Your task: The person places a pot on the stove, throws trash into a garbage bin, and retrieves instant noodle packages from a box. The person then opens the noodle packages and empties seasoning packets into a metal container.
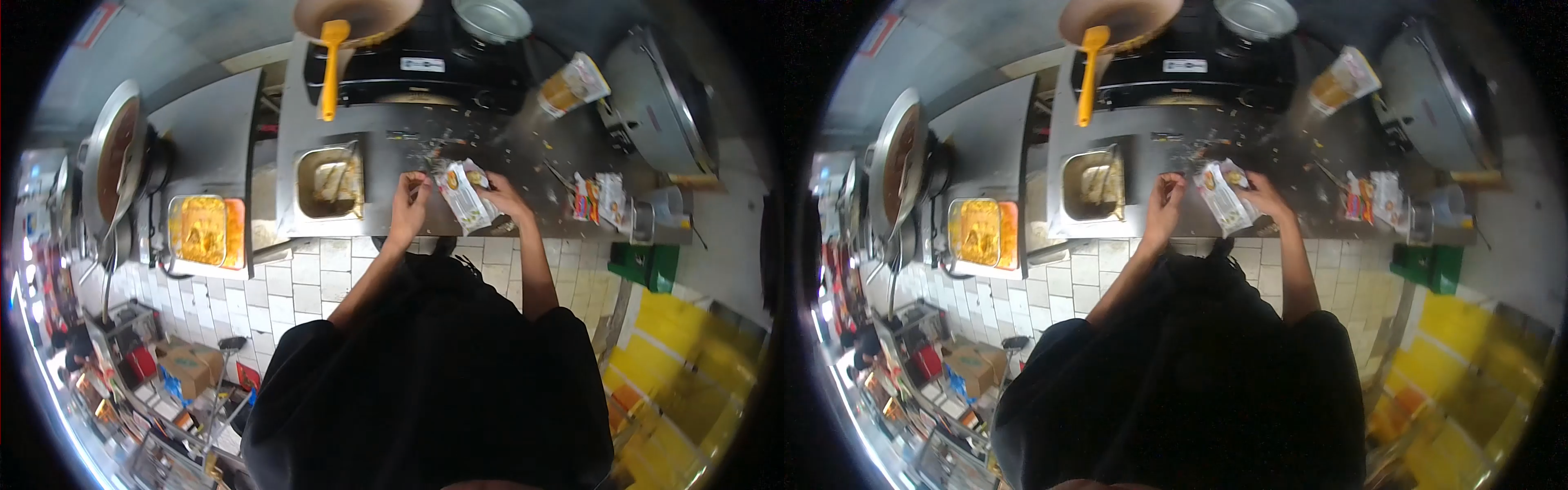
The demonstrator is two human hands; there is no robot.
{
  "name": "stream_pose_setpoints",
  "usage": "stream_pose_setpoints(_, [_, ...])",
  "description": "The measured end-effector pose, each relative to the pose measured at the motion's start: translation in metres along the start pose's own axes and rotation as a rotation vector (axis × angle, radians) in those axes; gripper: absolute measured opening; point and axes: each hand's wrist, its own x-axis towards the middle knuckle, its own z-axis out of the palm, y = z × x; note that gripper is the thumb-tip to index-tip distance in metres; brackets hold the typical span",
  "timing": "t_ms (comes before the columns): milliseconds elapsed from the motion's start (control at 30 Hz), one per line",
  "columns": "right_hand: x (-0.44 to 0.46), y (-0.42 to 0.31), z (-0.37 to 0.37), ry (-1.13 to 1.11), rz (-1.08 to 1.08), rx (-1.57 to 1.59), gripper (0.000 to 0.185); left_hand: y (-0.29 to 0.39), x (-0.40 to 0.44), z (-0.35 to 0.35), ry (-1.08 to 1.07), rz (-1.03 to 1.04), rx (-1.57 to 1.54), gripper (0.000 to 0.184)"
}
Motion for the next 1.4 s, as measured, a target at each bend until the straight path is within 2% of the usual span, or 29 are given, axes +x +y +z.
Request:
stream_pose_setpoints(133, [0.053, 0.058, 0.013, -0.094, 0.086, -0.388, 0.049, 0.034, -0.035, -0.058, 0.035, 0.081, 0.083, 0.014])
stream_pose_setpoints(167, [0.042, 0.035, 0.035, 0.116, 0.008, -0.346, 0.049, 0.042, -0.046, -0.074, 0.057, 0.102, 0.074, 0.015])
stream_pose_setpoints(267, [0.054, -0.038, 0.084, 0.478, -0.273, -0.505, 0.050, 0.038, -0.070, -0.130, 0.205, 0.157, 0.182, 0.017])
stream_pose_setpoints(300, [0.063, -0.063, 0.102, 0.440, -0.355, -0.392, 0.051, 0.027, -0.071, -0.151, 0.310, 0.160, 0.162, 0.017])
stream_pose_setpoints(367, [0.086, -0.110, 0.138, 0.269, -0.324, -0.259, 0.053, 0.012, -0.076, -0.180, 0.545, 0.138, 0.160, 0.016])
stream_pose_setpoints(467, [0.132, -0.136, 0.178, 0.196, -0.344, -0.309, 0.046, -0.013, -0.071, -0.217, 0.744, 0.115, 0.123, 0.014])
stream_pose_setpoints(500, [0.141, -0.136, 0.182, 0.150, -0.337, -0.344, 0.041, -0.016, -0.069, -0.225, 0.745, 0.125, 0.087, 0.015])
stream_pose_setpoints(567, [0.155, -0.136, 0.190, 0.059, -0.329, -0.417, 0.032, -0.018, -0.063, -0.236, 0.746, 0.020, 0.021, 0.019])
stream_pose_setpoints(667, [0.148, -0.126, 0.195, 0.064, -0.314, -0.302, 0.021, -0.022, -0.054, -0.246, 0.686, -0.089, -0.063, 0.029])
stream_pose_setpoints(767, [0.103, -0.151, 0.189, 0.186, -0.352, -0.255, 0.019, -0.025, -0.047, -0.254, 0.573, -0.155, -0.071, 0.039])
stream_pose_setpoints(867, [0.061, -0.173, 0.161, 0.335, -0.424, -0.172, 0.015, -0.020, -0.039, -0.255, 0.501, -0.148, -0.080, 0.038])
stream_pose_setpoints(1000, [0.043, -0.153, 0.088, 0.551, -0.274, 0.047, 0.021, -0.028, -0.029, -0.263, 0.316, -0.101, 0.019, 0.039])
stream_pose_setpoints(1200, [0.082, -0.043, -0.007, 0.573, -0.098, 0.309, 0.023, -0.033, -0.022, -0.266, 0.292, -0.176, -0.019, 0.041])
stream_pose_setpoints(1300, [0.095, -0.001, -0.013, 0.581, -0.029, 0.362, 0.023, -0.013, -0.027, -0.266, 0.301, -0.223, 0.036, 0.044])
stream_pose_setpoints(1400, [0.108, 0.015, -0.017, 0.585, 0.000, 0.412, 0.024, -0.011, -0.033, -0.274, 0.327, -0.184, 0.069, 0.042])
